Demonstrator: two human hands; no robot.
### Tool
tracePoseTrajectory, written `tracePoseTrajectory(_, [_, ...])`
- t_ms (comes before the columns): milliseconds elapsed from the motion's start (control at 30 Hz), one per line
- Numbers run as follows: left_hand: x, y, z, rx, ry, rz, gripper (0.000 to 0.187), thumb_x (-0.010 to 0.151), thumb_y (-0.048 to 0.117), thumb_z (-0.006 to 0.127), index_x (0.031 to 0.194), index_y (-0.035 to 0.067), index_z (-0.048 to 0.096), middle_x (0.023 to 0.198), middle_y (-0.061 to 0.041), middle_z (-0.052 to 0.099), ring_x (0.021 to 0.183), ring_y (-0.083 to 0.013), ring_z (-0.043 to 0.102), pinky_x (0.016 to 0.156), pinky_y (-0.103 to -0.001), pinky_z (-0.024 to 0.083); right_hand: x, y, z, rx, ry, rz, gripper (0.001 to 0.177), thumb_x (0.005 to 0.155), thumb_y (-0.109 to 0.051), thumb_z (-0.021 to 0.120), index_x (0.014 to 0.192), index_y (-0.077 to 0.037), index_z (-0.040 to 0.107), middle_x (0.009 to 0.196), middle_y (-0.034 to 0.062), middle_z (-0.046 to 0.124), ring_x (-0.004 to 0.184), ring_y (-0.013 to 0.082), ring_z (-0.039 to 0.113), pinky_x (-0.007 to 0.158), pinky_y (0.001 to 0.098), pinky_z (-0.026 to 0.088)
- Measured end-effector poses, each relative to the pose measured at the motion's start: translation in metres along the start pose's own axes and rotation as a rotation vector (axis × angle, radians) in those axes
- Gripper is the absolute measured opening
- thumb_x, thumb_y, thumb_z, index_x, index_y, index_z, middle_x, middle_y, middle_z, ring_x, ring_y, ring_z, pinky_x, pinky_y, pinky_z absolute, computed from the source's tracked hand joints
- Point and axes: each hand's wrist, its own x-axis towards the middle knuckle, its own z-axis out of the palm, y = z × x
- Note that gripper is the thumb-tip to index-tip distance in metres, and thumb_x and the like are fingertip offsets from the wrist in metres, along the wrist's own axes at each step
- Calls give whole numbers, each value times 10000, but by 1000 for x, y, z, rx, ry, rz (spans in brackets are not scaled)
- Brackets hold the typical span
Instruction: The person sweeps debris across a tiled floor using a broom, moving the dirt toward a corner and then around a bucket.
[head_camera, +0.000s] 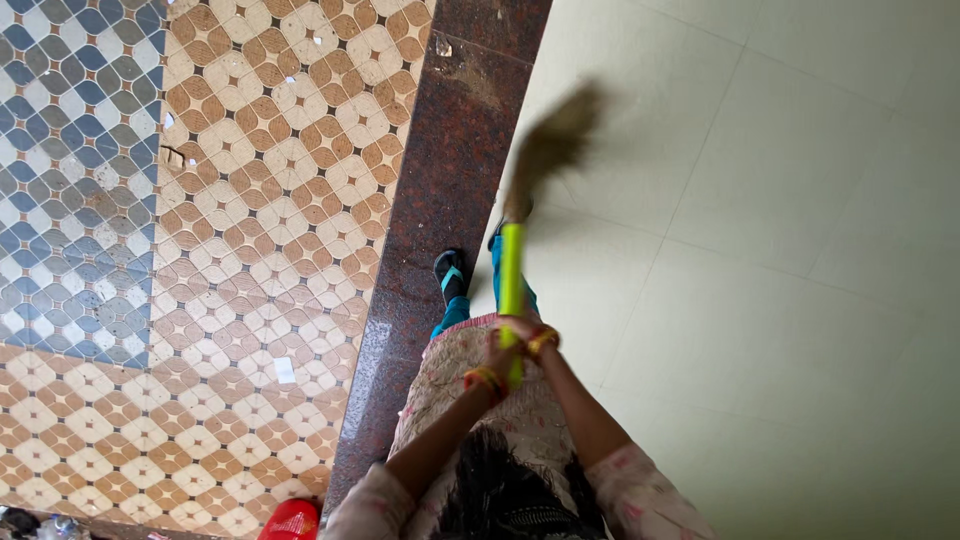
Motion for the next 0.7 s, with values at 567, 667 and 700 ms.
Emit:
tracePoseTrajectory(567, [30, 77, 144, 104, -162, 368, 935, 835, -12, 675, 1543, 148, 85, 1033, -153, 608, 741, -229, 655, 536, -318, 571, -15, -145, -95, -307, 86, -898, 1166, 710, -11, 826, 1650, -98, 143, 1226, 151, 598, 998, 254, 643, 784, 367, 606])
tracePoseTrajectory(667, [46, 61, 190, 354, -302, 187, 868, 830, -12, 696, 1529, 93, 192, 1096, -147, 620, 842, -223, 701, 622, -307, 636, -42, -141, -153, 204, 212, -533, 996, 726, 6, 704, 1567, -143, 191, 961, 113, 608, 710, 219, 666, 571, 350, 610])
tracePoseTrajectory(700, [55, 60, 212, 380, -307, 102, 923, 804, -22, 715, 1535, 122, 170, 1114, -125, 617, 890, -198, 707, 668, -298, 667, -48, -147, -171, 220, 265, -556, 866, 767, 12, 693, 1523, -114, 291, 963, 99, 606, 730, 201, 677, 585, 342, 625])
